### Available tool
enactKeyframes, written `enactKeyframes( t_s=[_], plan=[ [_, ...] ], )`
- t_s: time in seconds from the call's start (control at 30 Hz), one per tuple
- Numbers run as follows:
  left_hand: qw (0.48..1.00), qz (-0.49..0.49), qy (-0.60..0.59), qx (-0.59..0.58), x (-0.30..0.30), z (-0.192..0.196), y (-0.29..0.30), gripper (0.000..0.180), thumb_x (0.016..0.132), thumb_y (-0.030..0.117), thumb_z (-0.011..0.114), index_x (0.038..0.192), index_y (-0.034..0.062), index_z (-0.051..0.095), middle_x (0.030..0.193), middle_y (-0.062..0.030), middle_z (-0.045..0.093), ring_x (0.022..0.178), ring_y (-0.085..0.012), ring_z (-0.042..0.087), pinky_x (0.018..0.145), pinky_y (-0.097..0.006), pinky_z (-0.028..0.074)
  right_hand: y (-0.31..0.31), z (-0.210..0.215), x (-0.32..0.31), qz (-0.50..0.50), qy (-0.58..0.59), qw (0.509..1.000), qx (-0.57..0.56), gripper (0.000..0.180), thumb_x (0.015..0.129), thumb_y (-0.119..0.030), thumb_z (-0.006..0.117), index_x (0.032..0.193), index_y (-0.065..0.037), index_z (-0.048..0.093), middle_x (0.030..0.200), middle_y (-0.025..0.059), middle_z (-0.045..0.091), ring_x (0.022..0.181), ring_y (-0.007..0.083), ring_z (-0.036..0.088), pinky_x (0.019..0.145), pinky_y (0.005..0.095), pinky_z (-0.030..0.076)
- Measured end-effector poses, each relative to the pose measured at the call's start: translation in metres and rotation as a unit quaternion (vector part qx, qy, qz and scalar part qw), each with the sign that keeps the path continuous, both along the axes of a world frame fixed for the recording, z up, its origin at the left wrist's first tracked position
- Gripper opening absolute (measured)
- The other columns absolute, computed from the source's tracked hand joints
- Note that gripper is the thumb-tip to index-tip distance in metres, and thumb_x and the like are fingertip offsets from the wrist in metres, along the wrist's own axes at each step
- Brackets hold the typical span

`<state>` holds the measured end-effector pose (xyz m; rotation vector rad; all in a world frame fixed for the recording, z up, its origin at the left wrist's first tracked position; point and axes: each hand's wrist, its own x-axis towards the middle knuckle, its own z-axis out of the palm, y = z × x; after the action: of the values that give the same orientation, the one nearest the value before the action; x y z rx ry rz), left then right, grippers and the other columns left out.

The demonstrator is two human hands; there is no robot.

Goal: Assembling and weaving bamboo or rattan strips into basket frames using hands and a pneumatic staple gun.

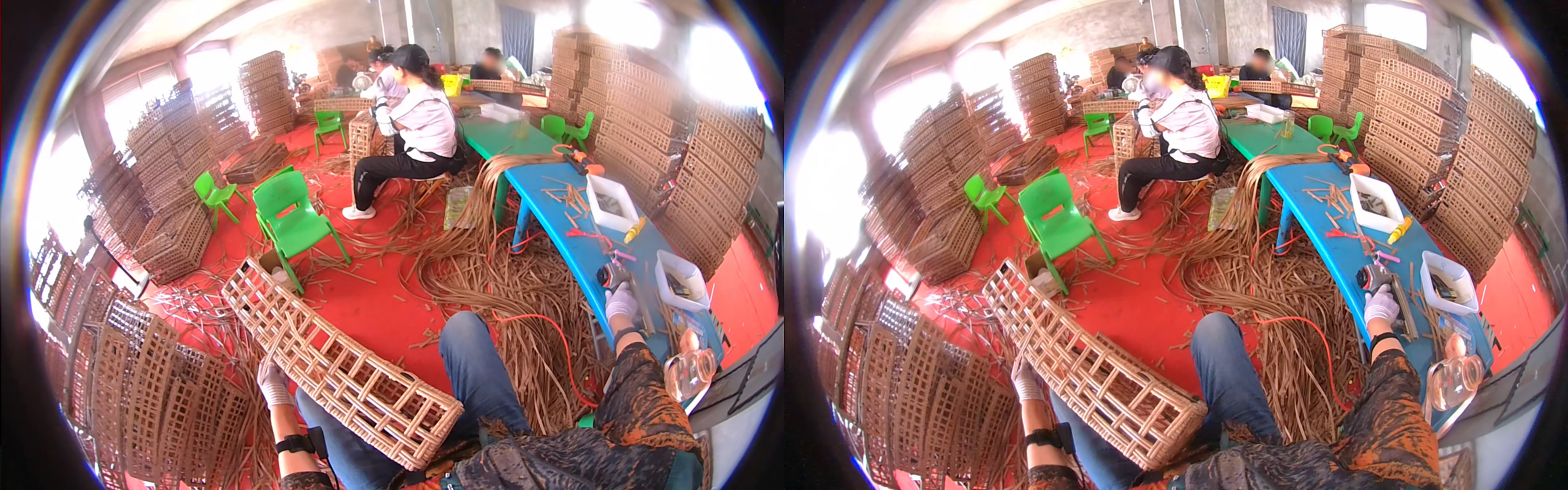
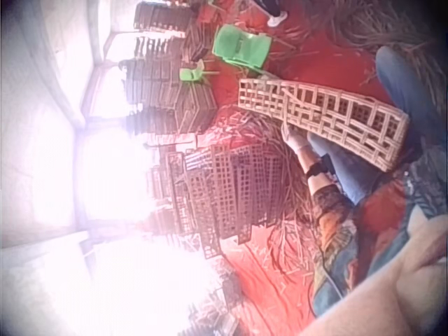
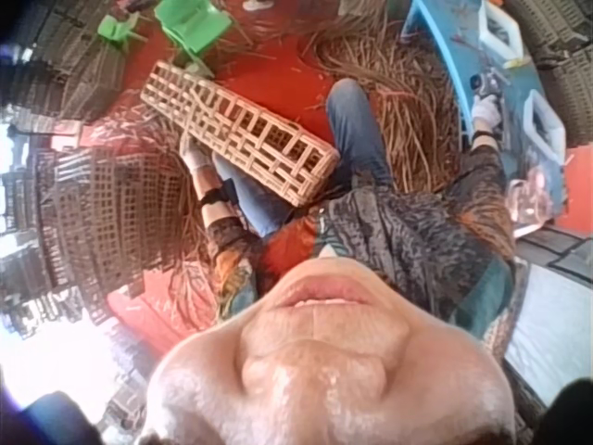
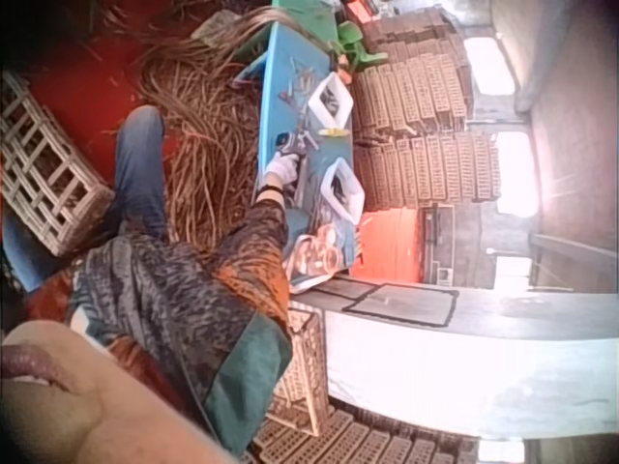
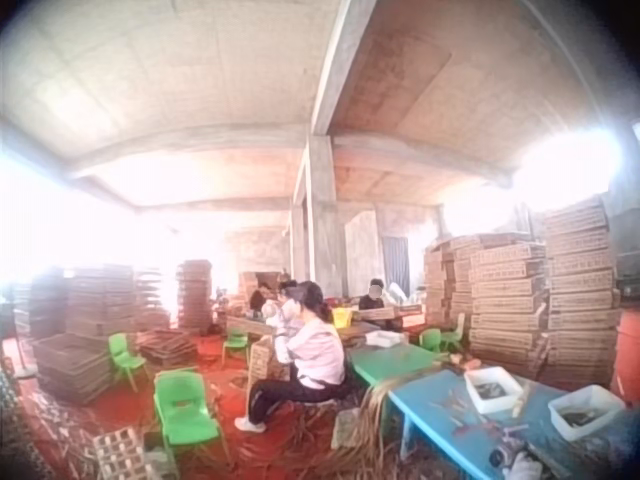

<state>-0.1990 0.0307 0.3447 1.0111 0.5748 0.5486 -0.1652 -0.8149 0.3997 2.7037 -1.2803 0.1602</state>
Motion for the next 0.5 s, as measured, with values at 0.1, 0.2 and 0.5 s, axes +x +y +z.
enactKeyframes(
  t_s=[0.1,0.2,0.5],
  plan=[
    [1.0,0.018,0.011,-0.005,0.006,-0.015,0.01,0.025,0.1,0.006,0.057,0.122,-0.0018,0.063,0.092,-0.0124,0.071,0.063,-0.0197,0.067,0.05,-0.03,0.057,-0.002,0.002,0.0,0.005,0.008,1.0,0.009,0.062,0.095,-0.047,0.06,0.134,-0.003,0.039,0.113,0.0182,0.067,0.102,0.0317,0.07,0.087,0.0429,0.055],
    [1.0,0.002,-0.015,0.018,0.012,-0.04,0.024,0.024,0.1,0.009,0.058,0.12,-0.0019,0.064,0.093,-0.0139,0.071,0.071,-0.0234,0.07,0.058,-0.033,0.062,-0.006,0.002,0.0,0.009,0.021,0.999,0.026,0.062,0.096,-0.046,0.059,0.135,-0.003,0.038,0.119,0.02,0.065,0.105,0.0333,0.069,0.089,0.0439,0.055],
    [0.995,-0.048,0.084,-0.001,0.012,-0.066,0.049,0.024,0.098,0.022,0.063,0.111,0.0017,0.067,0.072,-0.0043,0.067,0.042,-0.0123,0.053,0.033,-0.026,0.037,-0.026,0.015,0.002,0.026,0.006,0.997,0.07,0.056,0.094,-0.042,0.062,0.13,-0.004,0.043,0.117,0.0223,0.068,0.107,0.0371,0.068,0.093,0.0461,0.053]
  ],
)
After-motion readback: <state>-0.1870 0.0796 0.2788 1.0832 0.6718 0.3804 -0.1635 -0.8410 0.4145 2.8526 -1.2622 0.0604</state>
